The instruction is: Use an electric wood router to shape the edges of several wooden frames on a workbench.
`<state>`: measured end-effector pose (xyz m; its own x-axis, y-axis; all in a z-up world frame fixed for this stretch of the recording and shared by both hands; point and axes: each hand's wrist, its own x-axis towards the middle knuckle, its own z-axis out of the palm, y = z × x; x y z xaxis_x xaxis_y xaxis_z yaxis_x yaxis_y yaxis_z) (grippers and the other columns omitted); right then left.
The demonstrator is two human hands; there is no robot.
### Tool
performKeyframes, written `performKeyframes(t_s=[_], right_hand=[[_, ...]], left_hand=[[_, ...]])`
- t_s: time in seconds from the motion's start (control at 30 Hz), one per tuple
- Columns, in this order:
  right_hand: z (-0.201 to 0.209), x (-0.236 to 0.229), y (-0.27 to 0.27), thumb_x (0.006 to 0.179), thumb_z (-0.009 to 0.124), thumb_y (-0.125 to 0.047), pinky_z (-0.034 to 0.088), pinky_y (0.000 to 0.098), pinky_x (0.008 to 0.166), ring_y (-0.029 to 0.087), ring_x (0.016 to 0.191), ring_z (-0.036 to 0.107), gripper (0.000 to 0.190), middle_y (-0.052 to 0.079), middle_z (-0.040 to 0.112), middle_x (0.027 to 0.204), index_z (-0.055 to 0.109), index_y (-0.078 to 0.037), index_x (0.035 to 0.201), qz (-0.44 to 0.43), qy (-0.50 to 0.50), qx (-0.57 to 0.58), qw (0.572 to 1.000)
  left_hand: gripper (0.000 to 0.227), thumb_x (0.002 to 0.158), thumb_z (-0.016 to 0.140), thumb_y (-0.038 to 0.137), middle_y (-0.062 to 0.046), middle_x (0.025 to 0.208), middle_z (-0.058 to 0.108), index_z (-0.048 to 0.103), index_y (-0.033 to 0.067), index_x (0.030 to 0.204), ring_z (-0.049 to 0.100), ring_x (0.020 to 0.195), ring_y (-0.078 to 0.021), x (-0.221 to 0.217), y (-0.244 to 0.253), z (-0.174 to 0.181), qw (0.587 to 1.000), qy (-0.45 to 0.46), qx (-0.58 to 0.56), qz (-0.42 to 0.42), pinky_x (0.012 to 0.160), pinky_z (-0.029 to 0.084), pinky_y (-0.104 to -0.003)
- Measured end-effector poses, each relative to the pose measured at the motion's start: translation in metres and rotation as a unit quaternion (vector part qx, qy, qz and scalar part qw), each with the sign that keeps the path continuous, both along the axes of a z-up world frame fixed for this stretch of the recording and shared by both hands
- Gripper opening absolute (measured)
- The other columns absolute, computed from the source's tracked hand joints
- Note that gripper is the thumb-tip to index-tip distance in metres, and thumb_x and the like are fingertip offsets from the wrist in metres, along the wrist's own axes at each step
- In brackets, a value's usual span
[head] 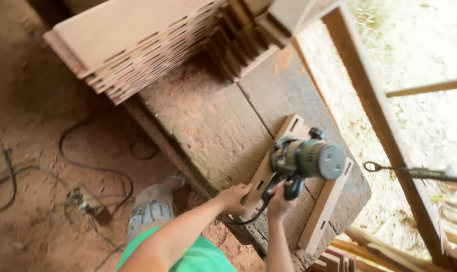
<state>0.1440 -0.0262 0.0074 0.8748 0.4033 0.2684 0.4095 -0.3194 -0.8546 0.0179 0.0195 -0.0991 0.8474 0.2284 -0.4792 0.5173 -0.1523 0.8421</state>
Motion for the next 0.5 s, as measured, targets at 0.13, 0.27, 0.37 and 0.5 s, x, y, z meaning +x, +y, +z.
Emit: performKeyframes(t_s=[0.13,0.27,0.37,0.5], right_hand=[[-0.014,-0.038,-0.060,0.091,0.063,0.001,0.050,0.0259,0.057,0.014,0.056,0.056,0.019,0.005,0.059,0.068,0.060,-0.006,0.109,-0.045,0.167,0.025,0.985],[-0.028,-0.079,-0.110,0.087,0.065,0.002,0.049,0.0284,0.053,0.017,0.054,0.057,0.022,0.008,0.061,0.066,0.062,-0.001,0.109,-0.088,0.216,0.027,0.972],[-0.034,-0.103,-0.143,0.086,0.070,0.001,0.048,0.0292,0.051,0.017,0.054,0.057,0.025,0.009,0.062,0.067,0.064,0.001,0.110,-0.116,0.244,0.012,0.963],[-0.018,-0.122,-0.182,0.081,0.077,-0.002,0.049,0.0318,0.046,0.020,0.049,0.060,0.028,0.012,0.068,0.063,0.072,0.004,0.107,-0.142,0.254,-0.060,0.955]], left_hand=[[0.074,0.073,0.068,0.022,-0.004,0.113,0.076,0.056,0.0149,0.146,0.068,0.073,-0.0180,-0.048,0.066,0.076,0.992,0.021,-0.116,-0.047,0.065,0.056,-0.029],[0.061,0.079,0.054,0.021,0.002,0.138,0.064,0.060,0.0190,0.140,0.064,0.121,-0.0211,-0.088,0.080,0.047,0.988,0.109,-0.035,0.108,0.097,0.055,-0.034],[0.051,0.083,0.062,0.035,0.001,0.118,0.076,0.067,0.0219,0.132,0.071,0.106,-0.0234,-0.110,0.088,0.028,0.969,0.137,0.012,0.205,0.090,0.056,-0.035],[0.050,0.085,0.064,0.039,0.000,0.115,0.077,0.068,0.0191,0.131,0.072,0.105,-0.0210,-0.106,0.084,0.025,0.962,0.143,0.039,0.231,0.090,0.056,-0.034]])
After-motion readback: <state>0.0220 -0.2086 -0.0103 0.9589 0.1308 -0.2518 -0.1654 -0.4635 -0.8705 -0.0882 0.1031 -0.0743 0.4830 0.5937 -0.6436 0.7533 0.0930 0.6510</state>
